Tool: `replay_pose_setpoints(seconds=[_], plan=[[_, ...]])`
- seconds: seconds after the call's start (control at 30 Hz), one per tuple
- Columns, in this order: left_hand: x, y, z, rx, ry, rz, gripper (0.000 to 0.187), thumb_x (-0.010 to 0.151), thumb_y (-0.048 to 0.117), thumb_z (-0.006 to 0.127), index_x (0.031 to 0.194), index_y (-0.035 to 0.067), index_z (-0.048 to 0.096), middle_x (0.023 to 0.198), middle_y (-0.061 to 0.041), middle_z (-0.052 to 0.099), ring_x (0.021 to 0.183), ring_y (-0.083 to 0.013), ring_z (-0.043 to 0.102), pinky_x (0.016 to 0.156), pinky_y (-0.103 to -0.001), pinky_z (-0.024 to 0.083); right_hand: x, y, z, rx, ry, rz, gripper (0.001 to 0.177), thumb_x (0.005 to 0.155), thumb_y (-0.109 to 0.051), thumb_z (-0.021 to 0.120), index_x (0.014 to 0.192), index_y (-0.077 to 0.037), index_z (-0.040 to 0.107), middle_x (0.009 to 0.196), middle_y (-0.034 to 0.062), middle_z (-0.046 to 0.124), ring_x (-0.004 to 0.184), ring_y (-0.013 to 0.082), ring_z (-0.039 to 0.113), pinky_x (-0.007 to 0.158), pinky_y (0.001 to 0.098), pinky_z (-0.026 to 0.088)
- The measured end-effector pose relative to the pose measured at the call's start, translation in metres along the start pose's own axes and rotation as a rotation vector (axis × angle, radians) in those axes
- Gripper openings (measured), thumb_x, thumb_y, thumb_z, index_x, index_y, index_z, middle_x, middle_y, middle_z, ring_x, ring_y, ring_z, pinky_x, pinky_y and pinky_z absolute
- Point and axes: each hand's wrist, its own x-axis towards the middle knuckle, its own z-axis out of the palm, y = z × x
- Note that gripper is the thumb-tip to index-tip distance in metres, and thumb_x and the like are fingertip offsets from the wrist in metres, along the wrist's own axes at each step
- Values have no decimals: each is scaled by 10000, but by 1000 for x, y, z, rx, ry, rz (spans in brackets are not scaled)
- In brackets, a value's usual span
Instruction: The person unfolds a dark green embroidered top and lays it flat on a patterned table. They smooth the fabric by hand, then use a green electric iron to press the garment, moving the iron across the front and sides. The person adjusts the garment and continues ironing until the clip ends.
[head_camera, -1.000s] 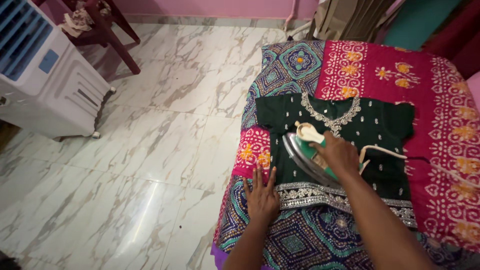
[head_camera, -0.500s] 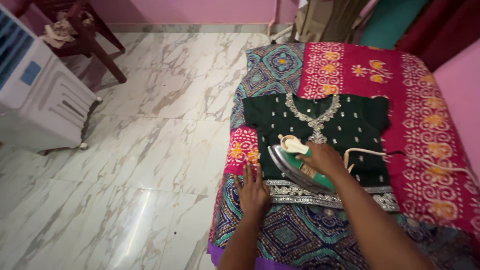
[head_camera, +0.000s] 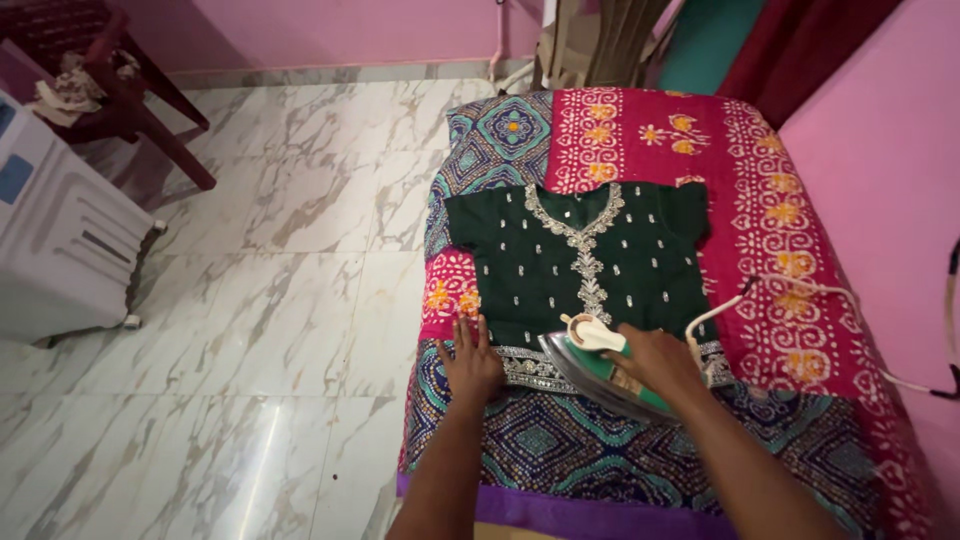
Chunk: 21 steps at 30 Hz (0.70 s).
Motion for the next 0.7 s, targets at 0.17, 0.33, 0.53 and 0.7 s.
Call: replay_pose_setpoints(seconds=[0.17, 0.33, 0.53, 0.7], plan=[[-1, 2, -4, 42, -92, -28, 696, 958, 308, 440, 1616, 168, 261, 1697, -170, 170, 1564, -342, 189, 1177, -714, 123, -31, 42, 2, -65, 32, 94, 449, 900, -553, 651, 1126, -165, 632, 774, 154, 737, 767, 365, 747, 682, 508, 569], [2, 6, -6, 72, -143, -43, 725, 944, 303, 442, 1624, 187, 217, 1696, -154, 147, 1558, -337, 168, 1172, -717, 112, -52, 86, 5, -114, 131, 203, 449, 910, -560, 637, 1106, -157, 642, 842, 147, 748, 778, 366, 750, 686, 512, 562], [-7, -7, 5, -21, -79, 40, 699, 977, 350, 474, 1627, 218, 253, 1679, -191, 196, 1557, -367, 181, 1175, -723, 105, -52, 142, 0, 52, 162, 557, 539, 954, -576, 656, 1147, -73, 684, 890, 191, 764, 780, 362, 771, 691, 505, 581], [-14, -25, -2, -141, -66, 141, 726, 950, 443, 588, 1603, 281, 315, 1657, -208, 247, 1546, -357, 220, 1179, -685, 145, -42, 144, -6, -15, 143, 484, 558, 856, -612, 700, 1147, -137, 706, 884, 198, 755, 823, 399, 740, 696, 534, 562]])
